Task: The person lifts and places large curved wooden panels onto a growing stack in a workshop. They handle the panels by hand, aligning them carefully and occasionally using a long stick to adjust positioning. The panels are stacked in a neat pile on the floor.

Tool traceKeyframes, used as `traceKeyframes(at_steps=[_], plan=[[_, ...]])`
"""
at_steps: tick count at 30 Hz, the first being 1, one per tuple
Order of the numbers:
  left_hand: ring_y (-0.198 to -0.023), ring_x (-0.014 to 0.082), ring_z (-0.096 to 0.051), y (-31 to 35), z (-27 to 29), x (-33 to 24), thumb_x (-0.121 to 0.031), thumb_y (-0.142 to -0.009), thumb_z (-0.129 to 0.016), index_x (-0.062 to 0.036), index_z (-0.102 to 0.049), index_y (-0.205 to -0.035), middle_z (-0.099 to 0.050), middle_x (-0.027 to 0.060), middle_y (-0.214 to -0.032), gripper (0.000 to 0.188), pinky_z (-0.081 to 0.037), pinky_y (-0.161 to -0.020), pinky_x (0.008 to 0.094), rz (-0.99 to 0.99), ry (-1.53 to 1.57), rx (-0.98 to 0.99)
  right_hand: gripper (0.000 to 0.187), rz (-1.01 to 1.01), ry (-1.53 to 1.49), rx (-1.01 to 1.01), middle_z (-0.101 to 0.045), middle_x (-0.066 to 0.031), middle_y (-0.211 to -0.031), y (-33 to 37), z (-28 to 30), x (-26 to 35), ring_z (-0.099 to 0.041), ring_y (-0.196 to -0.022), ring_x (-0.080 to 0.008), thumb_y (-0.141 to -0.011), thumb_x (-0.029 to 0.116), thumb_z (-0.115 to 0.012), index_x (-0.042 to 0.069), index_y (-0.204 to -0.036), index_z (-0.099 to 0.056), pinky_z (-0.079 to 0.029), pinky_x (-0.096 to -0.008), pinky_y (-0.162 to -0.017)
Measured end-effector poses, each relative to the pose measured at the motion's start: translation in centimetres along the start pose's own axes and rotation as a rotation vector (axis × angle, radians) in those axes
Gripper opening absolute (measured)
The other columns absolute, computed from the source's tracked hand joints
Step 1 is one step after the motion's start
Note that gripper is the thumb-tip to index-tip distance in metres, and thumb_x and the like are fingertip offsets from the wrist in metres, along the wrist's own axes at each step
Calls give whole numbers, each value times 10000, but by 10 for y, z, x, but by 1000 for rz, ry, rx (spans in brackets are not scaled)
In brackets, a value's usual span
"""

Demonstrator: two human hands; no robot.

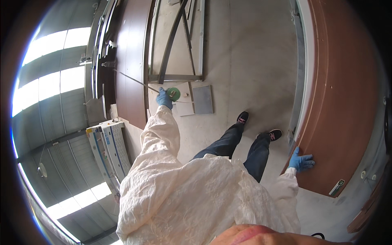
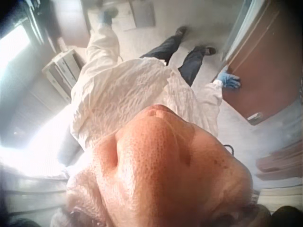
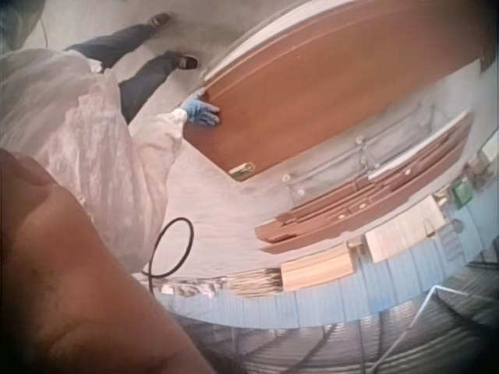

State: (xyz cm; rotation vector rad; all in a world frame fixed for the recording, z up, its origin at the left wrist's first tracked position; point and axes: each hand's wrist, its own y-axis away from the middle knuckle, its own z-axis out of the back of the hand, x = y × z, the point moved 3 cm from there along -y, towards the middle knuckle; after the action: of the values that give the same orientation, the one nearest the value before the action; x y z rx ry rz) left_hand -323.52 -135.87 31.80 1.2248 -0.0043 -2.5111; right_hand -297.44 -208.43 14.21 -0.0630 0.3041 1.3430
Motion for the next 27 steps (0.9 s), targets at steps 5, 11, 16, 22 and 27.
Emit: traceKeyframes(at_steps=[5, 11, 16, 22, 27], plan=[[-891, 274, -675, -121, 65, -10, -543, -933, -514, 43, -600, -1147, -682, 165, -1073, 630, -555, -752, 403, 158, 86, -4, 1032, 29, 130, 116, -271, -391, -1475, 2, 8, 5, -301, -1373, -533, -785, 773, -535, 50, -1487, -311, -314, -588, -1084], [-883, 263, -666, -263, 148, -46, -363, -879, -636, -58, -591, -1078, -673, 140, -1103, 367, -559, -752, 387, -119, -573, 3, 1070, -21, 202, 259, -246, -374, -1498, -6, -3, 7, -285, -1388, -518, -782, 811, -488, 76, -1521, -249, -294, -576, -1104], [-923, 337, -680, -299, 165, -54, -335, -771, -724, -27, -612, -1083, -687, 205, -1024, 452, -549, -776, 416, -745, -1421, -108, 1135, -86, 186, 391, -216, -346, -1523, -16, -15, 6, -318, -1371, -506, -743, 798, -562, 44, -1522, -225, -314, -561, -1103], [-919, 318, -689, -351, 134, -32, -376, -786, -699, -29, -673, -1041, -691, 195, -963, 431, -540, -772, 402, -547, -1366, 102, 1014, -143, 5, 344, -340, -314, -1458, -16, -13, 11, -318, -1366, -469, -734, 578, -721, 15, -1465, -300, -321, -519, -1115], [-984, 274, -648, -382, 131, -1, -419, -944, -537, 73, -530, -1276, -642, 137, -1179, 593, -528, -872, 365, 290, 710, 489, 1021, -231, -44, 306, -204, -299, -1533, -2, 3, 22, -239, -1412, -474, -755, 604, -686, 123, -1522, -214, -296, -532, -1127]])
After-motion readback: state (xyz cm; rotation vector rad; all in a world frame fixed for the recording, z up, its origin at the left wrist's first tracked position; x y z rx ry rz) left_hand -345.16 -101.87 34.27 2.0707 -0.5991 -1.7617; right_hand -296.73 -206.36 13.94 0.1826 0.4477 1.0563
